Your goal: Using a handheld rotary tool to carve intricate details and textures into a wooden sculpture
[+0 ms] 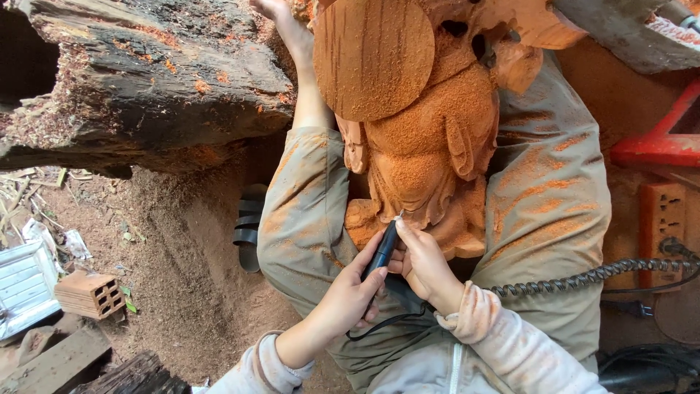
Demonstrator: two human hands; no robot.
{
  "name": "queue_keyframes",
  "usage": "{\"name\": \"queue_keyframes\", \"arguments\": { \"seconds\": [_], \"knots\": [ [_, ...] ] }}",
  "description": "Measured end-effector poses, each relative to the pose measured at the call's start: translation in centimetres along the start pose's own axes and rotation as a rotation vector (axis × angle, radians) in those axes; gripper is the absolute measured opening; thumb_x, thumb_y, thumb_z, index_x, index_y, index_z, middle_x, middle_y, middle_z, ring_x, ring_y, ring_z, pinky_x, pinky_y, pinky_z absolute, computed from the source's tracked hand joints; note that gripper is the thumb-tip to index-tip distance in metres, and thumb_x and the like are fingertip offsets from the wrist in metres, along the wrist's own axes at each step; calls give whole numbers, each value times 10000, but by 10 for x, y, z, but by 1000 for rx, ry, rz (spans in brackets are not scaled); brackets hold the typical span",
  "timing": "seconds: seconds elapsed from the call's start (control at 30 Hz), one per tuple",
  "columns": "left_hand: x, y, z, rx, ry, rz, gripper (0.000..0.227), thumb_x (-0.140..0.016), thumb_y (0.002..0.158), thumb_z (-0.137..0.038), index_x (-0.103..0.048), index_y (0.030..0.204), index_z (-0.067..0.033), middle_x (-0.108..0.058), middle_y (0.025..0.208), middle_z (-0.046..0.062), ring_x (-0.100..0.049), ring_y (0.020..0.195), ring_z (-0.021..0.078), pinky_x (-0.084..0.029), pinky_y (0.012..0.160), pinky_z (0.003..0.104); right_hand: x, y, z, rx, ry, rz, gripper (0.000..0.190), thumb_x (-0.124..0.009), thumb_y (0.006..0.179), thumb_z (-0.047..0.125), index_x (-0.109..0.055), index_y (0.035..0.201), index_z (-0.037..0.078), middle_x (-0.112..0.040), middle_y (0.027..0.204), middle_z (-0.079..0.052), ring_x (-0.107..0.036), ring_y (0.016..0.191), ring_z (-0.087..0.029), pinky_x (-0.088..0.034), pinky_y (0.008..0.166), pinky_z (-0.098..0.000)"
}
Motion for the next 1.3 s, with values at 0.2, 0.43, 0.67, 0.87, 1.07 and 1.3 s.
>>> {"name": "queue_keyframes", "arguments": {
  "seconds": [0.2, 0.43, 0.67, 0.87, 1.07, 1.3],
  "knots": [
    [4, -3, 3, -170, 103, -23, 704, -496, 1022, -114, -292, 1659, -331, -551, 714, 22, -413, 438, 73, -325, 373, 221, -5, -5, 0, 27, -72, 43, 300, -493, 1083, 272, -583, 1066, -14, -638, 904, -121, -619, 719, -167, -568, 646, -288],
    [-5, 18, 35, -343, 253, 8, 668, -481, 1044, -143, -251, 1662, -247, -559, 694, -2, -477, 505, 79, -400, 470, 231, 19, -14, 13, 97, -383, -43, 351, -515, 1048, 252, -675, 1103, -55, -692, 910, -153, -657, 724, -187, -576, 663, -289],
    [-24, 33, 9, -530, 412, -103, 630, -514, 1008, -167, -329, 1611, -192, -708, 1033, 61, -579, 689, 135, -493, 635, 265, 12, -23, 61, 306, -568, -118, 381, -506, 1066, 304, -704, 1010, -16, -637, 760, -49, -523, 593, -86, -411, 509, -201],
    [-22, 29, -18, -548, 471, -100, 634, -522, 1003, -149, -351, 1606, -242, -704, 1009, 51, -566, 691, 128, -481, 632, 264, 6, -16, 71, 310, -511, -117, 362, -514, 1061, 279, -694, 1036, -34, -683, 849, -87, -610, 687, -123, -513, 595, -229],
    [-19, 27, -24, -481, 538, -122, 617, -529, 996, -157, -385, 1588, -258, -738, 1050, 38, -612, 716, 128, -514, 674, 260, 13, -8, 62, 263, -449, -139, 362, -507, 1068, 282, -679, 1006, -30, -679, 833, -97, -625, 674, -144, -522, 588, -243],
    [-20, 20, -21, -430, 547, -127, 626, -515, 989, -170, -358, 1592, -243, -721, 1263, 38, -683, 872, 135, -539, 771, 264, 20, -7, 51, 196, -438, -154, 365, -516, 1066, 274, -677, 978, -41, -681, 798, -115, -641, 632, -161, -528, 544, -246]
  ]
}}
Point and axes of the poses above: each hand's wrist, its own y-axis towards the middle knuckle, its own x-axis out of the back of the hand, z = x × y, the point moved 9 cm from there along y, towards the middle knuckle
